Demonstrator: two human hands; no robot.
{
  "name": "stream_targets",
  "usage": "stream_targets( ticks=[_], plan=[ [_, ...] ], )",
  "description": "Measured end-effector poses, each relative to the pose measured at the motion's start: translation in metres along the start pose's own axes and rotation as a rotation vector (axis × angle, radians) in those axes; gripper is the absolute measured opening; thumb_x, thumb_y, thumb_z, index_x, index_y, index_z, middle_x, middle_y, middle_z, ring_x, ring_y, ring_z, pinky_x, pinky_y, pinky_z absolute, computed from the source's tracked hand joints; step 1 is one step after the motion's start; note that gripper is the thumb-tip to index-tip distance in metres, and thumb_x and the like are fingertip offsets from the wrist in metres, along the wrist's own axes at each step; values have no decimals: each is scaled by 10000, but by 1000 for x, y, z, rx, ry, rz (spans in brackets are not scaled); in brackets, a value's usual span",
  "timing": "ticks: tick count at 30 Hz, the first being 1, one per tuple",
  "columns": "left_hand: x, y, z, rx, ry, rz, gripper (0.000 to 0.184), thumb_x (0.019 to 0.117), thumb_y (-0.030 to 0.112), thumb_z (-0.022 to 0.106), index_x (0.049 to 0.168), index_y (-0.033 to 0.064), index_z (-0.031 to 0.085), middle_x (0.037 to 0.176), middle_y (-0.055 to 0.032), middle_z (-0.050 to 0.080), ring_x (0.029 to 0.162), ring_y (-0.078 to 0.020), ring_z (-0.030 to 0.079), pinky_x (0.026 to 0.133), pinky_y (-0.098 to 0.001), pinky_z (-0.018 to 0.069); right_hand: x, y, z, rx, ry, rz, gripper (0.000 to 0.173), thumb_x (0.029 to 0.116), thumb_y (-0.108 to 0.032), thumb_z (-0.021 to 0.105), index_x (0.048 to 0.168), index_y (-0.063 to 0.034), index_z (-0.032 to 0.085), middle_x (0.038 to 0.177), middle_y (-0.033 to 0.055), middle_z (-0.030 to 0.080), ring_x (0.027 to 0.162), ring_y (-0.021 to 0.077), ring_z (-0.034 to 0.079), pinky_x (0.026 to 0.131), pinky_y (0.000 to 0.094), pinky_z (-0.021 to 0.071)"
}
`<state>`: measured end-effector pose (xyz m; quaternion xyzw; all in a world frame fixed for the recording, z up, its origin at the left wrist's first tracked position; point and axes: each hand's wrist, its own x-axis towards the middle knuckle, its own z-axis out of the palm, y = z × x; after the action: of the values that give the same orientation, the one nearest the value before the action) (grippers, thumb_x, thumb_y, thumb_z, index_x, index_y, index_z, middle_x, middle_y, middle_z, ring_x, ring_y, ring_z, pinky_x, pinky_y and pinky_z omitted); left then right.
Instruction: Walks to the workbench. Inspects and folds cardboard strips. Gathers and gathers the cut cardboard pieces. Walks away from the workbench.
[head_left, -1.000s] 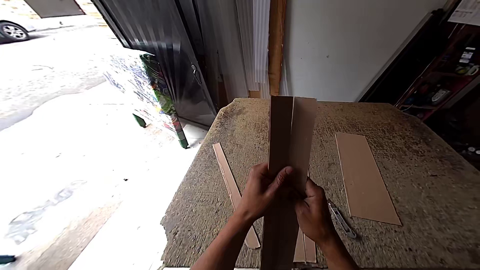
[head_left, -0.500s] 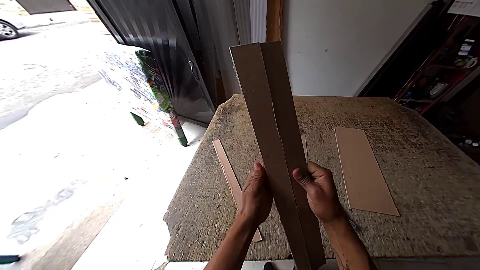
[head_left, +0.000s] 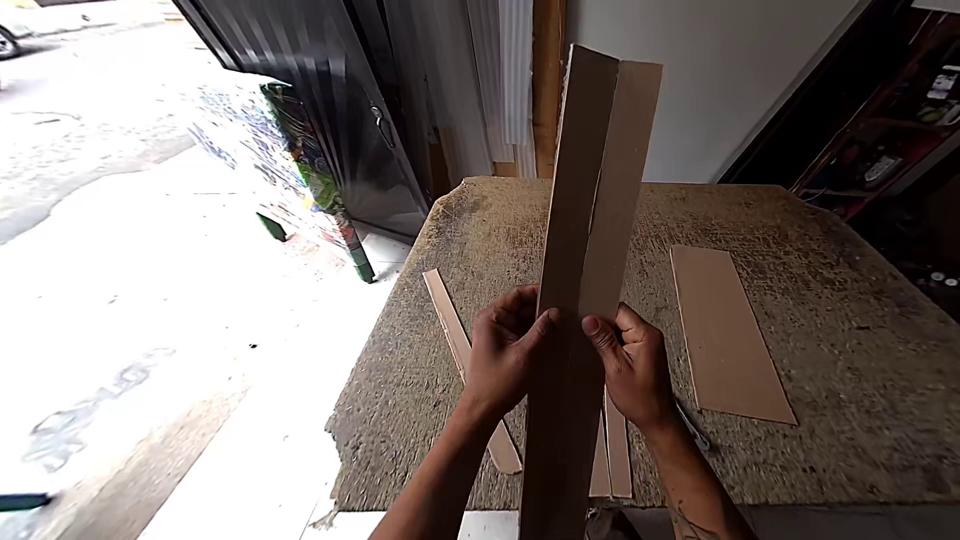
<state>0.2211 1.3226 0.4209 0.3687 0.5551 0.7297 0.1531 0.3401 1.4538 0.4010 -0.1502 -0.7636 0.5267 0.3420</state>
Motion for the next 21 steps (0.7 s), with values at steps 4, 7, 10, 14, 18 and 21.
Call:
stream_targets(
  ticks=[4,7,10,14,18,21],
  plan=[
    [20,8,2,133,-9,100,128,1012,184,646,971,84,715,774,-58,733,631,-154,705,577,-302,617,14,-8,-9,64,-180,-4,162,949,-254,736,1029,-115,712,825,10,716,696,126,684,617,289,599],
    [27,13,15,505,-9,261,257,1069,279,502,962,142,691,803,55,657,687,-42,639,608,-239,563,30,-30,-7,-206,51,-225,152,990,-268,684,1028,-124,658,738,-36,663,588,70,626,504,249,546],
    [25,7,37,877,261,428,249,1000,204,510,957,95,730,795,21,646,641,-58,608,546,-257,515,22,-36,20,-607,401,-499,134,940,-163,678,871,-49,671,666,21,603,522,121,584,452,280,490],
    [17,-6,25,832,128,321,248,1017,239,496,1004,134,720,814,55,664,618,-55,621,533,-272,540,15,-9,17,-500,329,-444,150,958,-196,671,888,-71,714,690,-14,645,563,58,603,509,222,524],
    [30,12,2,392,-95,280,145,1023,230,578,1058,138,684,910,43,709,786,-80,698,694,-274,621,22,-19,-10,-366,72,-390,183,937,-233,686,789,-124,676,672,-65,608,560,-3,553,497,183,486],
    [37,40,11,346,-9,372,176,1041,214,581,936,135,698,774,46,697,663,-58,674,592,-235,592,30,-38,-19,-226,-2,-373,138,910,-191,723,1018,-106,740,854,-59,732,724,27,701,636,236,633]
  ],
)
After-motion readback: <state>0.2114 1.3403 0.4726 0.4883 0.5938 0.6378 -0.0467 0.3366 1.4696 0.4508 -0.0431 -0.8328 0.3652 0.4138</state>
